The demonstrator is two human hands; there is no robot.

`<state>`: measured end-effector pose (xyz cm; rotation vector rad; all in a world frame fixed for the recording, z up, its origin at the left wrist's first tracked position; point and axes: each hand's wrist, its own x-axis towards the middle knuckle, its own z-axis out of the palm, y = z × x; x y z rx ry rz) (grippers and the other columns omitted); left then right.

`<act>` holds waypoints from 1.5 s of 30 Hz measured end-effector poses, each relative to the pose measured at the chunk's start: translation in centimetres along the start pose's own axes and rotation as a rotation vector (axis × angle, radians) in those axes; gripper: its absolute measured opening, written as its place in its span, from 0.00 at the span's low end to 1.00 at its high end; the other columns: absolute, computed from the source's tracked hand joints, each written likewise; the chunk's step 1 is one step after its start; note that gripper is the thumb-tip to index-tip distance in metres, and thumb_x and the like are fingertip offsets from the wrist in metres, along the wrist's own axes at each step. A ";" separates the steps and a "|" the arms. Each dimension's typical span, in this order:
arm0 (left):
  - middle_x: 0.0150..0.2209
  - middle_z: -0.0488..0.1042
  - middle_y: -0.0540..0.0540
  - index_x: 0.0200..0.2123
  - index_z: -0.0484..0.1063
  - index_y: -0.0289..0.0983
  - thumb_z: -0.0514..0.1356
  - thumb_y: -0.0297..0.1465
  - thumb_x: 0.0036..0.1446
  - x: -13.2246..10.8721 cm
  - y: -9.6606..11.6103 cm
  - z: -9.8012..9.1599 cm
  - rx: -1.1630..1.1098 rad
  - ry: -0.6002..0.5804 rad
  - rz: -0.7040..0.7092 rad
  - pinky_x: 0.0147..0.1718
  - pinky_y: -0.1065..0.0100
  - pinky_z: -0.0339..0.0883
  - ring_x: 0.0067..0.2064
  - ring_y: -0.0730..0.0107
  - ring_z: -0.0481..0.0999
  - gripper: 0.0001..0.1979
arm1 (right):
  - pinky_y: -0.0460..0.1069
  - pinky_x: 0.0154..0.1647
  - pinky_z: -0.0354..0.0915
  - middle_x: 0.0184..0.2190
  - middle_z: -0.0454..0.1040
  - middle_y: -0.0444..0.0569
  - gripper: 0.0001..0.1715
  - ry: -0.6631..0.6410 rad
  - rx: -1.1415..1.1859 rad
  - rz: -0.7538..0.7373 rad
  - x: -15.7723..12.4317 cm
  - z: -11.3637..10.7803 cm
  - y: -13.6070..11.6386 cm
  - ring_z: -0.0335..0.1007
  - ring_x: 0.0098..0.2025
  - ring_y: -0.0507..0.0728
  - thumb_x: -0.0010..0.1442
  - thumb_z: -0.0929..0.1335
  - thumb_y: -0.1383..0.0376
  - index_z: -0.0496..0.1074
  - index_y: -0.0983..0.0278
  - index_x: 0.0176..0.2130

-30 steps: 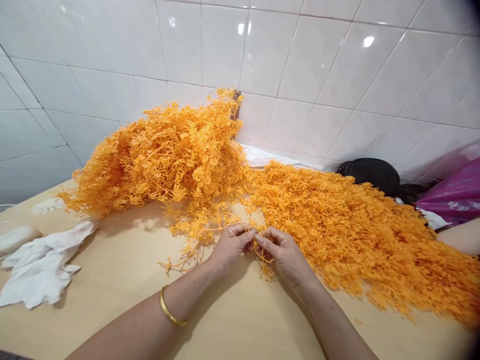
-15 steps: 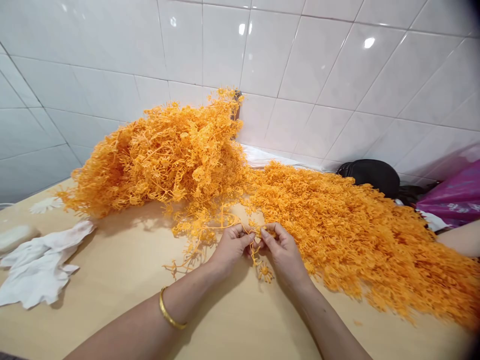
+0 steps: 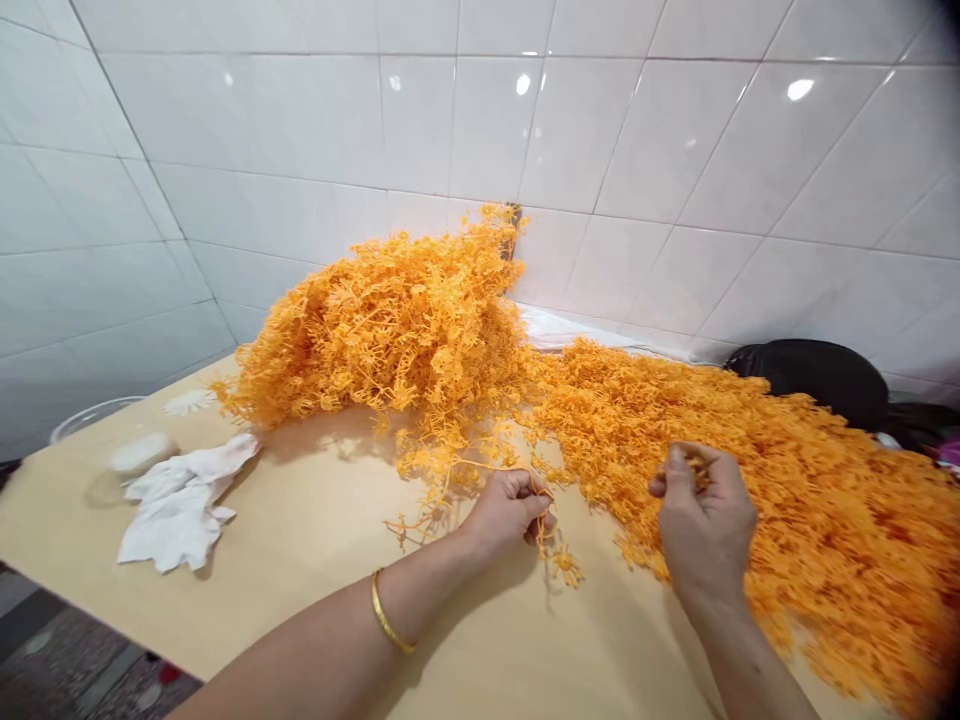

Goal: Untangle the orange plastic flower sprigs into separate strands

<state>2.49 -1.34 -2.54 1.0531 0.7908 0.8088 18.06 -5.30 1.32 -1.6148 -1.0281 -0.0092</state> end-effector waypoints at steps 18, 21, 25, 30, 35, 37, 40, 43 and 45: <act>0.15 0.66 0.51 0.20 0.68 0.32 0.60 0.24 0.37 -4.0 1.8 -0.7 0.068 -0.077 -0.122 0.20 0.71 0.58 0.17 0.76 0.64 0.02 | 0.48 0.26 0.53 0.20 0.63 0.44 0.12 -0.706 0.006 -0.222 -4.6 3.0 -3.9 0.59 0.25 0.53 0.56 0.60 0.65 0.62 0.62 0.22; 0.22 0.70 0.48 0.28 0.70 0.32 0.62 0.30 0.38 -5.8 2.5 -2.0 -0.176 -0.047 -0.190 0.24 0.70 0.63 0.23 0.73 0.69 0.10 | 0.47 0.24 0.52 0.19 0.61 0.43 0.13 -0.753 0.029 -0.254 -5.4 2.9 -4.6 0.58 0.23 0.52 0.56 0.59 0.67 0.59 0.62 0.21; 0.24 0.70 0.45 0.26 0.68 0.32 0.54 0.39 0.50 -7.1 2.9 -3.2 -0.356 0.111 -0.286 0.22 0.72 0.64 0.24 0.73 0.70 0.15 | 0.46 0.25 0.55 0.22 0.63 0.43 0.12 -0.786 0.053 -0.318 -7.0 2.2 -4.7 0.59 0.24 0.51 0.57 0.57 0.69 0.60 0.63 0.23; 0.24 0.71 0.45 0.24 0.65 0.32 0.51 0.33 0.55 -8.4 2.9 -4.0 -0.440 0.177 -0.331 0.24 0.72 0.65 0.24 0.74 0.71 0.12 | 0.49 0.41 0.59 0.42 0.67 0.52 0.13 -0.807 -0.117 -0.626 -8.3 1.4 -2.4 0.62 0.42 0.56 0.59 0.57 0.69 0.66 0.64 0.41; 0.22 0.71 0.45 0.20 0.64 0.31 0.53 0.34 0.54 -9.9 2.7 -4.0 -0.569 0.130 -0.369 0.25 0.73 0.65 0.23 0.74 0.71 0.14 | 0.55 0.47 0.56 0.46 0.65 0.59 0.16 -0.739 -0.383 -0.811 -6.0 2.6 -0.1 0.58 0.48 0.62 0.59 0.57 0.67 0.66 0.68 0.45; 0.21 0.71 0.45 0.18 0.63 0.31 0.54 0.33 0.53 -10.5 2.3 -3.9 -0.561 0.106 -0.378 0.23 0.74 0.65 0.22 0.74 0.71 0.15 | 0.56 0.44 0.56 0.41 0.67 0.59 0.15 -0.612 -0.401 -0.715 -4.9 3.5 -0.5 0.60 0.43 0.62 0.59 0.57 0.67 0.69 0.67 0.38; 0.21 0.71 0.45 0.19 0.64 0.30 0.55 0.33 0.51 -11.1 1.5 -3.6 -0.494 0.097 -0.344 0.23 0.74 0.64 0.21 0.75 0.71 0.14 | 0.53 0.38 0.58 0.32 0.70 0.53 0.14 -0.661 -0.178 -0.518 -4.6 5.4 -2.7 0.63 0.35 0.58 0.58 0.57 0.65 0.70 0.65 0.33; 0.20 0.70 0.45 0.19 0.63 0.32 0.58 0.35 0.47 -11.6 0.9 -3.4 -0.400 0.078 -0.268 0.21 0.74 0.62 0.20 0.76 0.70 0.13 | 0.48 0.27 0.58 0.24 0.69 0.46 0.10 -0.898 0.203 -0.074 -5.9 7.7 -5.3 0.62 0.26 0.53 0.54 0.62 0.61 0.70 0.63 0.31; 0.20 0.70 0.46 0.18 0.62 0.33 0.59 0.38 0.44 -12.2 1.0 -3.4 -0.293 0.060 -0.223 0.19 0.75 0.60 0.19 0.76 0.69 0.15 | 0.45 0.21 0.54 0.20 0.67 0.43 0.10 -1.011 0.434 0.295 -6.9 9.0 -6.4 0.60 0.21 0.50 0.48 0.66 0.60 0.71 0.64 0.31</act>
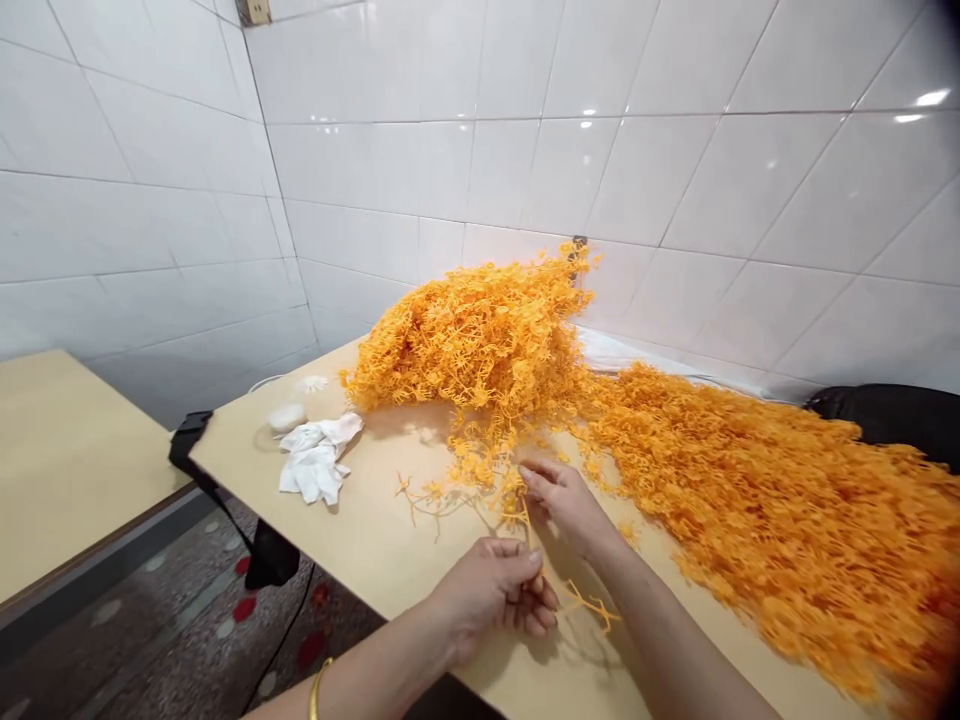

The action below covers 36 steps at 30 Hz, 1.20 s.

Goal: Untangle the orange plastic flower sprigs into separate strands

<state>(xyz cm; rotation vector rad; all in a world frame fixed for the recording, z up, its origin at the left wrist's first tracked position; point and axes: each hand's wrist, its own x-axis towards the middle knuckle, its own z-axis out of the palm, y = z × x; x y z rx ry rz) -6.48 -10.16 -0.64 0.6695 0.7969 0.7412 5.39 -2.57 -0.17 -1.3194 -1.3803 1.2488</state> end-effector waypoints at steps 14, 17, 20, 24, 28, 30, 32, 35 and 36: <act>0.32 0.69 0.45 0.32 0.70 0.36 0.48 0.34 0.55 -2.5 5.3 -3.0 1.366 0.323 0.661 0.36 0.67 0.59 0.36 0.67 0.65 0.12 | 0.40 0.12 0.41 0.13 0.62 0.37 0.11 0.027 0.296 0.211 -0.9 0.2 0.2 0.50 0.12 0.43 0.36 0.71 0.67 0.66 0.65 0.24; 0.33 0.68 0.43 0.31 0.69 0.36 0.46 0.33 0.56 -1.3 3.8 -3.8 1.534 0.309 0.672 0.37 0.65 0.59 0.39 0.64 0.64 0.13 | 0.40 0.12 0.45 0.14 0.63 0.36 0.13 0.069 0.382 0.172 -1.2 -0.5 0.4 0.52 0.13 0.43 0.36 0.72 0.65 0.67 0.65 0.25; 0.34 0.68 0.42 0.30 0.68 0.36 0.46 0.32 0.57 -0.1 3.5 -4.8 1.642 0.297 0.681 0.38 0.64 0.59 0.39 0.64 0.63 0.13 | 0.40 0.16 0.54 0.17 0.66 0.38 0.15 0.076 0.512 0.137 -1.9 -1.4 0.2 0.59 0.16 0.44 0.35 0.74 0.66 0.68 0.65 0.25; 0.31 0.67 0.43 0.26 0.67 0.36 0.45 0.28 0.56 1.7 5.3 -6.1 1.695 0.337 0.673 0.37 0.65 0.58 0.37 0.65 0.63 0.13 | 0.45 0.25 0.63 0.20 0.69 0.42 0.16 0.065 0.660 0.129 -2.7 -2.6 0.1 0.68 0.23 0.50 0.35 0.75 0.66 0.68 0.65 0.26; 0.27 0.66 0.44 0.25 0.67 0.37 0.45 0.28 0.56 0.8 7.1 -5.1 1.612 0.489 0.785 0.34 0.66 0.56 0.34 0.65 0.63 0.13 | 0.48 0.29 0.65 0.21 0.71 0.44 0.14 0.064 0.742 0.120 -3.1 -3.3 0.6 0.69 0.25 0.52 0.39 0.74 0.64 0.69 0.65 0.27; 0.27 0.67 0.44 0.27 0.67 0.38 0.47 0.31 0.56 -1.2 7.0 -3.1 1.452 0.538 0.925 0.34 0.66 0.56 0.33 0.65 0.64 0.11 | 0.48 0.30 0.65 0.22 0.71 0.44 0.13 0.074 0.746 0.089 -3.2 -3.2 0.9 0.69 0.25 0.52 0.39 0.74 0.64 0.70 0.65 0.26; 0.25 0.66 0.46 0.26 0.68 0.39 0.50 0.32 0.54 -3.3 5.8 -0.4 1.239 0.443 0.981 0.32 0.67 0.56 0.30 0.67 0.64 0.09 | 0.49 0.32 0.65 0.22 0.72 0.44 0.12 0.097 0.748 0.062 -3.1 -3.0 1.0 0.68 0.25 0.51 0.39 0.74 0.64 0.71 0.65 0.25; 0.25 0.69 0.45 0.27 0.70 0.40 0.54 0.35 0.51 -4.5 2.7 3.1 0.862 0.179 0.780 0.32 0.68 0.58 0.31 0.66 0.66 0.07 | 0.49 0.33 0.65 0.23 0.71 0.44 0.11 0.143 0.775 0.012 -2.9 -2.5 0.9 0.67 0.27 0.51 0.39 0.74 0.64 0.72 0.65 0.25; 0.28 0.70 0.44 0.28 0.70 0.39 0.57 0.37 0.49 -4.1 1.6 3.9 0.724 0.132 0.665 0.34 0.68 0.58 0.32 0.65 0.67 0.08 | 0.49 0.33 0.65 0.23 0.71 0.44 0.11 0.156 0.774 0.002 -2.9 -2.4 0.8 0.67 0.27 0.51 0.39 0.74 0.64 0.72 0.65 0.25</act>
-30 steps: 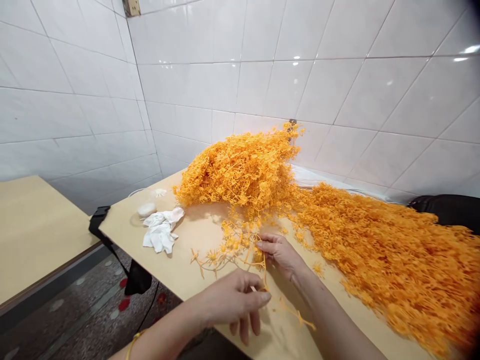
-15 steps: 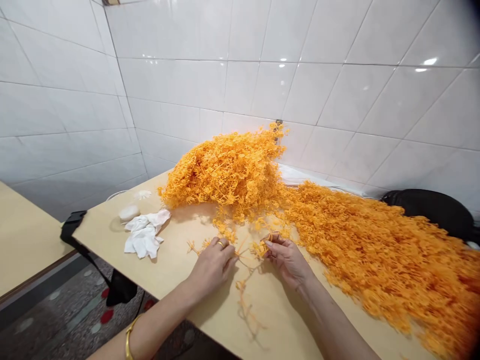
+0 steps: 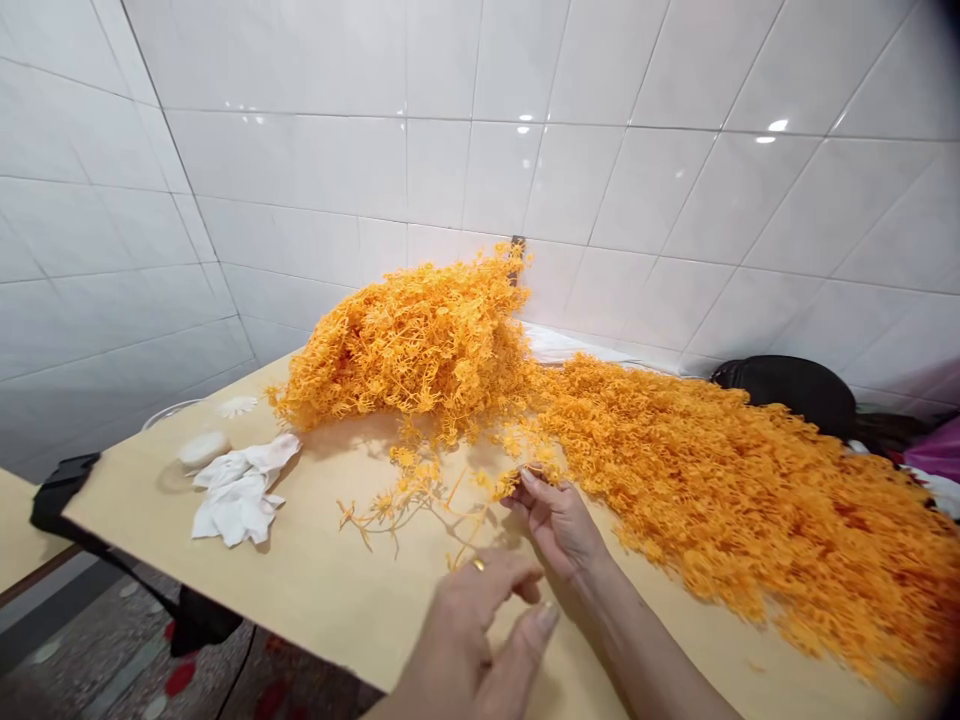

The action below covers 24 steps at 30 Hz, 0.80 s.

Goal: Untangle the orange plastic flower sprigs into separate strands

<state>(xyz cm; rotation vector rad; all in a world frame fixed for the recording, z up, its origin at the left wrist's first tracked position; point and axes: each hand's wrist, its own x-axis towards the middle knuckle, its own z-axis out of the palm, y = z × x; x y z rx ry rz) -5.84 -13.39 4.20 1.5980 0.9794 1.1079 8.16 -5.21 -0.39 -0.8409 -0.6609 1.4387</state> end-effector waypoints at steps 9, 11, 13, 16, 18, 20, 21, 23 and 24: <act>0.33 0.69 0.47 0.34 0.67 0.36 0.55 0.41 0.51 5.7 -4.5 4.2 -1.089 0.241 -0.735 0.33 0.70 0.63 0.31 0.74 0.69 0.14 | 0.45 0.29 0.61 0.22 0.70 0.43 0.08 -0.006 -0.257 -0.106 -1.4 0.0 -0.1 0.66 0.26 0.51 0.44 0.71 0.63 0.71 0.65 0.27; 0.33 0.70 0.47 0.35 0.67 0.37 0.56 0.35 0.52 6.5 -4.6 4.0 -1.116 0.297 -0.692 0.33 0.71 0.64 0.31 0.75 0.70 0.09 | 0.46 0.30 0.61 0.24 0.71 0.44 0.09 -0.047 -0.259 -0.091 -1.6 -0.2 -0.4 0.67 0.27 0.51 0.44 0.72 0.64 0.71 0.64 0.29; 0.32 0.71 0.47 0.33 0.68 0.37 0.58 0.32 0.50 7.0 -4.8 3.6 -1.067 0.323 -0.634 0.31 0.72 0.64 0.30 0.75 0.70 0.06 | 0.46 0.31 0.61 0.28 0.72 0.44 0.13 -0.068 -0.246 -0.082 -1.5 -0.7 -1.0 0.68 0.30 0.52 0.43 0.72 0.64 0.70 0.63 0.32; 0.30 0.72 0.47 0.27 0.69 0.34 0.60 0.31 0.48 7.6 -5.5 2.8 -0.899 0.273 -0.535 0.27 0.73 0.63 0.27 0.76 0.70 0.06 | 0.45 0.31 0.61 0.29 0.71 0.43 0.20 -0.035 -0.255 -0.068 -1.2 -1.5 -2.1 0.67 0.30 0.51 0.41 0.73 0.62 0.68 0.62 0.36; 0.28 0.72 0.46 0.24 0.69 0.32 0.61 0.31 0.45 8.0 -5.7 2.1 -0.781 0.225 -0.504 0.26 0.73 0.63 0.25 0.76 0.69 0.08 | 0.45 0.31 0.61 0.27 0.71 0.43 0.22 -0.014 -0.275 -0.054 -0.9 -1.9 -2.6 0.67 0.28 0.50 0.40 0.73 0.60 0.68 0.62 0.37; 0.25 0.71 0.46 0.23 0.69 0.31 0.63 0.31 0.43 8.7 -5.6 1.6 -0.710 0.194 -0.519 0.26 0.73 0.62 0.24 0.76 0.69 0.08 | 0.46 0.32 0.61 0.27 0.70 0.43 0.22 -0.009 -0.295 -0.064 -0.6 -2.2 -2.7 0.66 0.28 0.50 0.40 0.73 0.59 0.69 0.63 0.36; 0.25 0.71 0.46 0.24 0.69 0.31 0.63 0.31 0.42 9.0 -5.4 1.4 -0.705 0.197 -0.526 0.25 0.72 0.62 0.24 0.75 0.69 0.08 | 0.46 0.32 0.62 0.27 0.70 0.43 0.21 -0.009 -0.304 -0.079 -0.4 -2.3 -2.6 0.66 0.28 0.51 0.39 0.74 0.60 0.69 0.64 0.35; 0.24 0.70 0.49 0.27 0.68 0.32 0.64 0.30 0.42 9.6 -4.9 1.3 -0.770 0.211 -0.524 0.25 0.72 0.63 0.23 0.76 0.69 0.09 | 0.46 0.31 0.62 0.26 0.70 0.43 0.20 0.005 -0.308 -0.122 -0.1 -2.4 -2.2 0.66 0.29 0.51 0.38 0.74 0.61 0.68 0.64 0.32; 0.23 0.70 0.50 0.28 0.68 0.33 0.63 0.31 0.43 9.8 -4.6 1.5 -0.840 0.215 -0.524 0.24 0.72 0.63 0.23 0.76 0.69 0.09 | 0.47 0.31 0.62 0.26 0.70 0.43 0.19 0.016 -0.299 -0.142 0.0 -2.3 -2.0 0.66 0.28 0.51 0.38 0.74 0.61 0.68 0.63 0.32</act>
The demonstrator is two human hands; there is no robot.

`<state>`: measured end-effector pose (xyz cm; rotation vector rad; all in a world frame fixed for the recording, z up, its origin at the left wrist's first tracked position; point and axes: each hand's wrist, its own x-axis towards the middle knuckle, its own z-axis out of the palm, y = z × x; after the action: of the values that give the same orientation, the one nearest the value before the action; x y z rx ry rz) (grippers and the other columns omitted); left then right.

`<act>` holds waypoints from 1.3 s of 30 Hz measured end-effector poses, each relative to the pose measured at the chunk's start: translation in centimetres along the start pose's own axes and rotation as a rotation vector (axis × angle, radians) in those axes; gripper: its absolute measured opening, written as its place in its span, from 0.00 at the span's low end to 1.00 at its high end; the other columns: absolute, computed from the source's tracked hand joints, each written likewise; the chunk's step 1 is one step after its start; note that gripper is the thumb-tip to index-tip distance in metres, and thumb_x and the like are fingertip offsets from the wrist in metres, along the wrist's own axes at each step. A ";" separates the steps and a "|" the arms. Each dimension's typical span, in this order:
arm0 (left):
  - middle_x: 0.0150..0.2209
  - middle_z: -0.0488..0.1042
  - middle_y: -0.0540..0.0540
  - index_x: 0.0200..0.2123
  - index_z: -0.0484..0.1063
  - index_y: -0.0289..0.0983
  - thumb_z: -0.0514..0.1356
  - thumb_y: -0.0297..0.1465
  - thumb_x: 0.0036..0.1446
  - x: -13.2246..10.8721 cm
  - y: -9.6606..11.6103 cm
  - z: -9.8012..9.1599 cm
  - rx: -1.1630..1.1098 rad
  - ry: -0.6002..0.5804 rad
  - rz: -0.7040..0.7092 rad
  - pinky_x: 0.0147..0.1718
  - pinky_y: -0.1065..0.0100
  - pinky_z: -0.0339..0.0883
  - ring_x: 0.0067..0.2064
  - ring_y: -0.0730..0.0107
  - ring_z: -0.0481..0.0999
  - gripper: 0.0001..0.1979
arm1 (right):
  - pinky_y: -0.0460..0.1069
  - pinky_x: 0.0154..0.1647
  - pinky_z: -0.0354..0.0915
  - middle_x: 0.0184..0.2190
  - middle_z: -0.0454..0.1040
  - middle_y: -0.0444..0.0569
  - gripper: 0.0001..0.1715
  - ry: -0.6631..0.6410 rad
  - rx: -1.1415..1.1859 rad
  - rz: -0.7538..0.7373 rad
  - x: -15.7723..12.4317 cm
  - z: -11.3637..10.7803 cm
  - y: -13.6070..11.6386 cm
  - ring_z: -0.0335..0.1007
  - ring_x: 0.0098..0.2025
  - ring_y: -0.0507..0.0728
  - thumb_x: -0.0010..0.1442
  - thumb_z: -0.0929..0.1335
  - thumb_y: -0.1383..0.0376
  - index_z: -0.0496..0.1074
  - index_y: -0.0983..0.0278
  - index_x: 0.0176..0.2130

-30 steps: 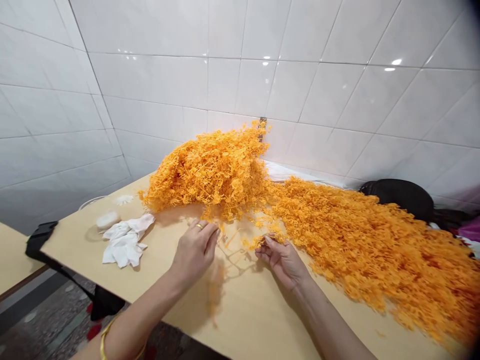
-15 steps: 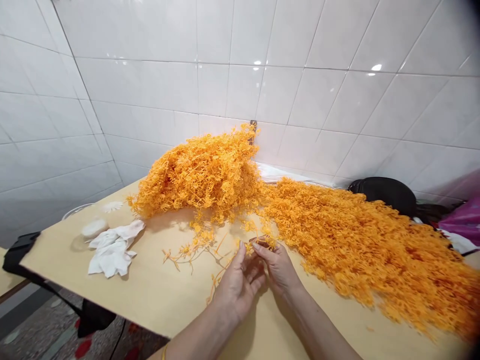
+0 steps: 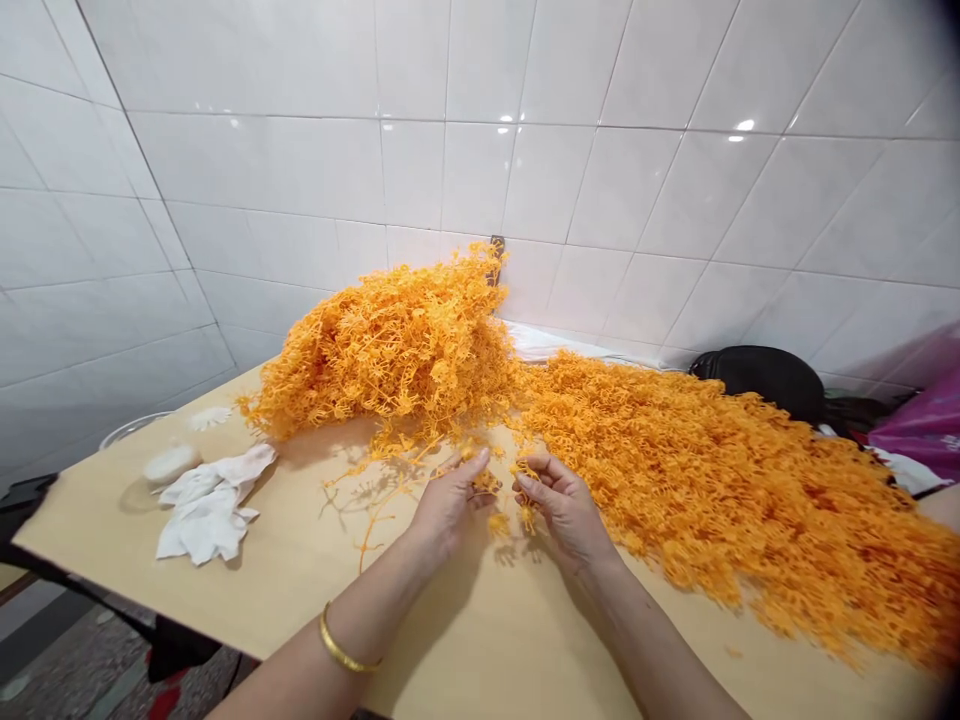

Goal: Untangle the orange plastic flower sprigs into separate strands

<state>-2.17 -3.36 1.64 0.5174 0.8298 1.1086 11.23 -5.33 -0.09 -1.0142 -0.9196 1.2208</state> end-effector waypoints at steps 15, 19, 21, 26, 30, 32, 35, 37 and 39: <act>0.16 0.64 0.53 0.24 0.66 0.33 0.62 0.27 0.45 0.9 -2.5 3.6 -0.136 0.016 -0.007 0.24 0.77 0.59 0.20 0.81 0.64 0.06 | 0.46 0.26 0.59 0.18 0.66 0.40 0.12 0.299 0.181 -0.059 1.7 -1.0 -1.3 0.61 0.22 0.49 0.36 0.72 0.61 0.68 0.63 0.22; 0.16 0.64 0.53 0.25 0.64 0.35 0.60 0.38 0.47 1.5 -1.6 5.1 -0.252 0.066 -0.039 0.23 0.74 0.61 0.20 0.77 0.65 0.13 | 0.46 0.26 0.60 0.18 0.67 0.41 0.13 0.300 0.195 -0.077 2.5 -0.9 -1.3 0.62 0.22 0.50 0.34 0.73 0.62 0.68 0.62 0.23; 0.19 0.67 0.51 0.26 0.64 0.34 0.61 0.40 0.45 1.7 -2.3 5.4 -0.223 0.051 -0.085 0.22 0.73 0.61 0.21 0.76 0.67 0.15 | 0.46 0.26 0.59 0.19 0.66 0.40 0.13 0.307 0.193 -0.101 2.6 -0.8 -0.8 0.62 0.23 0.49 0.35 0.73 0.62 0.67 0.62 0.23; 0.23 0.70 0.50 0.28 0.66 0.34 0.63 0.24 0.41 2.6 -4.3 4.8 -0.129 0.006 -0.073 0.26 0.72 0.62 0.25 0.74 0.70 0.09 | 0.44 0.23 0.57 0.19 0.64 0.39 0.11 0.292 0.138 -0.124 2.5 -1.3 0.4 0.58 0.22 0.48 0.40 0.72 0.62 0.66 0.63 0.21; 0.21 0.70 0.50 0.24 0.65 0.34 0.59 0.21 0.43 3.3 -4.5 4.3 -0.064 0.026 -0.069 0.26 0.73 0.61 0.23 0.76 0.69 0.05 | 0.44 0.23 0.57 0.19 0.63 0.40 0.12 0.248 0.133 -0.117 2.5 -1.8 0.6 0.57 0.22 0.48 0.42 0.71 0.60 0.65 0.63 0.21; 0.20 0.69 0.50 0.23 0.65 0.34 0.57 0.20 0.46 3.3 -4.4 4.2 -0.039 0.016 -0.086 0.25 0.74 0.61 0.22 0.77 0.68 0.05 | 0.44 0.22 0.57 0.18 0.62 0.39 0.14 0.243 0.123 -0.095 2.6 -1.8 0.6 0.57 0.21 0.48 0.42 0.71 0.58 0.64 0.63 0.21; 0.18 0.67 0.50 0.23 0.63 0.34 0.55 0.22 0.49 3.3 -4.3 4.1 0.006 -0.022 -0.153 0.20 0.76 0.57 0.19 0.78 0.66 0.05 | 0.44 0.21 0.55 0.17 0.60 0.38 0.15 0.235 0.040 -0.079 2.6 -1.8 0.8 0.57 0.19 0.48 0.44 0.70 0.56 0.62 0.63 0.22; 0.17 0.65 0.51 0.23 0.62 0.34 0.56 0.24 0.49 3.2 -4.2 3.8 0.011 -0.084 -0.215 0.16 0.78 0.51 0.17 0.81 0.62 0.05 | 0.44 0.21 0.54 0.16 0.59 0.38 0.15 0.239 -0.034 -0.119 2.5 -1.8 1.0 0.56 0.19 0.48 0.46 0.69 0.56 0.62 0.63 0.22; 0.17 0.64 0.52 0.23 0.62 0.33 0.57 0.25 0.49 3.3 -4.2 3.5 -0.006 -0.144 -0.242 0.15 0.79 0.47 0.15 0.83 0.59 0.05 | 0.44 0.22 0.53 0.16 0.59 0.37 0.15 0.256 -0.083 -0.164 2.4 -1.8 1.1 0.54 0.20 0.47 0.47 0.68 0.57 0.62 0.63 0.22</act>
<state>3.72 -1.76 -0.35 0.4717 0.7416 0.8414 12.92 -3.08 -1.68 -1.1094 -0.8391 0.8987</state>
